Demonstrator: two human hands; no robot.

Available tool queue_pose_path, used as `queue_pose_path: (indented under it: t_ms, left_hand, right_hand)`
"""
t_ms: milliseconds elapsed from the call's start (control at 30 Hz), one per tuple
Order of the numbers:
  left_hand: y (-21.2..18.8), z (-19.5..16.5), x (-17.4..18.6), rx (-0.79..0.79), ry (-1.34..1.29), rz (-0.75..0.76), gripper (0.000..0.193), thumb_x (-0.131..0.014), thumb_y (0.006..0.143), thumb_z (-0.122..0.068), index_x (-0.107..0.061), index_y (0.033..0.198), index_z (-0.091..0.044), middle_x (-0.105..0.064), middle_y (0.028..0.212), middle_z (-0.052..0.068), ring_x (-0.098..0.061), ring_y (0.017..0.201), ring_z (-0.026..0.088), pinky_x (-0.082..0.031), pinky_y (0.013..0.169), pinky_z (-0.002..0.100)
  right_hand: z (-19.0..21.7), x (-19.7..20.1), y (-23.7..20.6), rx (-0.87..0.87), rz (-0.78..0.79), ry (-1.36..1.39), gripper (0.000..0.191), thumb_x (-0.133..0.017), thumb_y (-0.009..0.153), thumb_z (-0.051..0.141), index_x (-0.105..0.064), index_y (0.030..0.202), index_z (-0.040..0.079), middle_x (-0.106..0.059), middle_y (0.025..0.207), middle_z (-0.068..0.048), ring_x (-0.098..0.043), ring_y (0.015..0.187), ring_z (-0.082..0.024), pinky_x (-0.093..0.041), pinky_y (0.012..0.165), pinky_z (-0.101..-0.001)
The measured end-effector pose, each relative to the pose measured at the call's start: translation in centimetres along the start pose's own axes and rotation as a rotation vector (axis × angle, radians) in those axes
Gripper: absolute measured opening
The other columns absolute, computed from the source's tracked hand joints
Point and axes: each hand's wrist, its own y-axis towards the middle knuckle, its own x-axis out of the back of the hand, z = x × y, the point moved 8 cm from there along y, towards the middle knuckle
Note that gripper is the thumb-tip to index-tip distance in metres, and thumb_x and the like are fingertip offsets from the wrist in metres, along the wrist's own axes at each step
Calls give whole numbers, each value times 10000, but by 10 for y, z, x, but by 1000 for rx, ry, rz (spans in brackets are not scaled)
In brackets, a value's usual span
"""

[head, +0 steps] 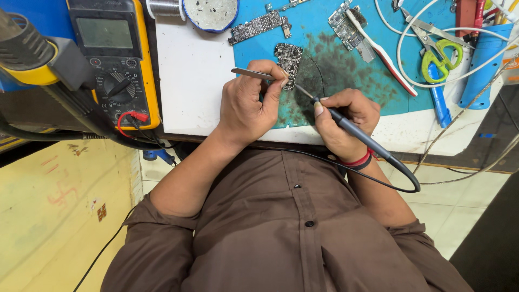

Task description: The person uses a soldering iron and tweezers to apply solder to several points on a small circuit board. They hold the board steady with one hand while applying heat and solder with the other, then reposition the board to work on different areas.

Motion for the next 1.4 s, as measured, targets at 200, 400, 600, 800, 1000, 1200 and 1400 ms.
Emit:
queue_pose_path:
  t_ms: [200, 400, 600, 800, 1000, 1200, 1400]
  left_hand:
    - [0, -1, 0, 3, -8, -7, 201, -714, 1021, -12, -542, 1110, -62, -699, 975, 54, -714, 719, 158, -574, 640, 283]
    - [-1, -1, 0, -8, 6, -4, 210, -712, 1019, -13, -534, 1118, -64, -697, 972, 50, -714, 724, 156, -568, 638, 284]
    - [0, -1, -1, -19, -2, 0, 216, -708, 1022, -10, -524, 1123, -63, -698, 980, 50, -715, 729, 158, -580, 639, 277]
    - [0, -2, 0, -21, -7, -4, 211, -703, 1023, -5, -525, 1117, -67, -701, 998, 59, -721, 737, 158, -576, 641, 278]
    - [0, 0, -1, -8, -1, 10, 206, -704, 1021, -7, -529, 1114, -65, -700, 975, 49, -707, 711, 145, -568, 627, 276]
    - [0, -1, -1, -13, -17, 3, 207, -704, 1025, -8, -528, 1119, -61, -700, 982, 44, -711, 723, 147, -574, 638, 276]
    - [0, -1, 0, 4, -2, 0, 217, -709, 1013, 1, -529, 1116, -63, -697, 993, 51, -723, 745, 160, -582, 657, 287]
  right_hand:
    - [0, 1, 0, -3, -13, -51, 104, -768, 935, -15, -665, 944, -3, -660, 810, -39, -573, 644, -52, -432, 604, -206]
    - [2, 0, 1, 2, -23, -46, 101, -768, 940, -17, -669, 950, -5, -669, 818, -38, -584, 650, -53, -442, 609, -206]
    - [3, 0, 2, 22, 9, -17, 93, -755, 937, -18, -664, 945, 0, -667, 818, -41, -584, 644, -51, -439, 599, -202]
    - [1, 0, 1, 4, -25, -30, 94, -763, 956, -20, -670, 963, -7, -679, 838, -48, -592, 664, -55, -449, 617, -206]
    - [3, -1, 2, 23, 14, -4, 87, -755, 935, -16, -669, 939, -5, -680, 826, -48, -583, 642, -51, -443, 597, -204]
    - [2, 0, 2, 16, -12, -39, 92, -766, 947, -12, -674, 947, -11, -665, 814, -43, -584, 644, -55, -437, 597, -208]
    - [1, 1, 1, 13, -6, -15, 103, -759, 946, -8, -656, 942, 0, -664, 809, -38, -583, 692, -62, -443, 601, -202]
